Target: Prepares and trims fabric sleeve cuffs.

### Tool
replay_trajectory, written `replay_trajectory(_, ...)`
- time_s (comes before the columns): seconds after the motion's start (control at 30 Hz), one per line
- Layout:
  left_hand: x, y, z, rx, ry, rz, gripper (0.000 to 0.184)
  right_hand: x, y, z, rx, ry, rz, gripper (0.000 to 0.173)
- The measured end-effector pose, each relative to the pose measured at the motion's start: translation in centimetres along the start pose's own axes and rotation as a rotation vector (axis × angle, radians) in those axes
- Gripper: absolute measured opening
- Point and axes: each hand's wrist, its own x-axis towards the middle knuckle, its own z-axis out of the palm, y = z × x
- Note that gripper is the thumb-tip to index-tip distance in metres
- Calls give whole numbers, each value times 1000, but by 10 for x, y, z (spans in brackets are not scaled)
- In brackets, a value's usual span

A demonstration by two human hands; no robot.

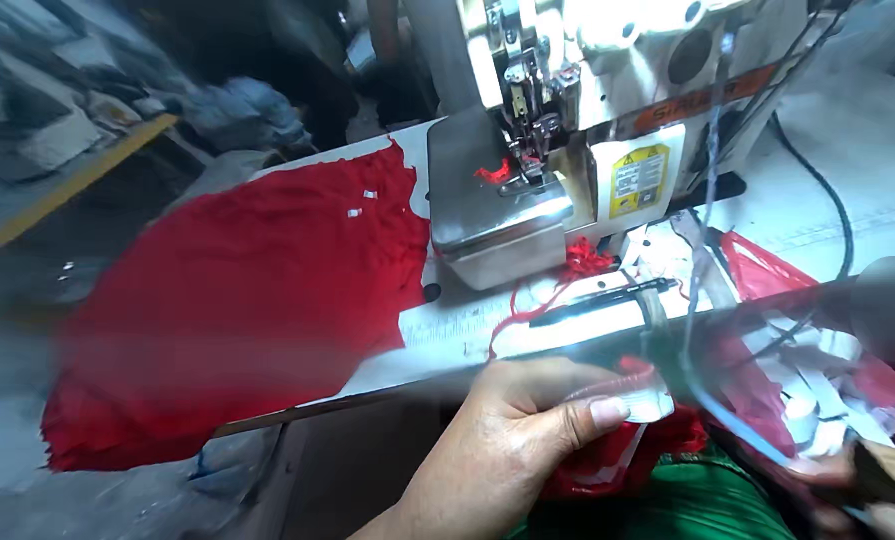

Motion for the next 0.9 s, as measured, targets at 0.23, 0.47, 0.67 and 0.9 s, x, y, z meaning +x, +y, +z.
replay_trajectory(0.23, -12, 7, -1, 94, -14, 46, 18, 58, -27, 62, -71, 202, -84, 38)
replay_trajectory(0.47, -16, 4, -5, 139, 61, 70, 17, 73, -6, 65, 73, 88, -59, 11)
replay_trajectory(0.67, -17, -3, -1, -105, 50, -52, 15, 68, -13, 54, -316, 170, -282, 23)
replay_trajectory(0.9, -18, -16, 11, -327, 182, -133, 15, 75, 0, 64, -247, 203, -171, 22)
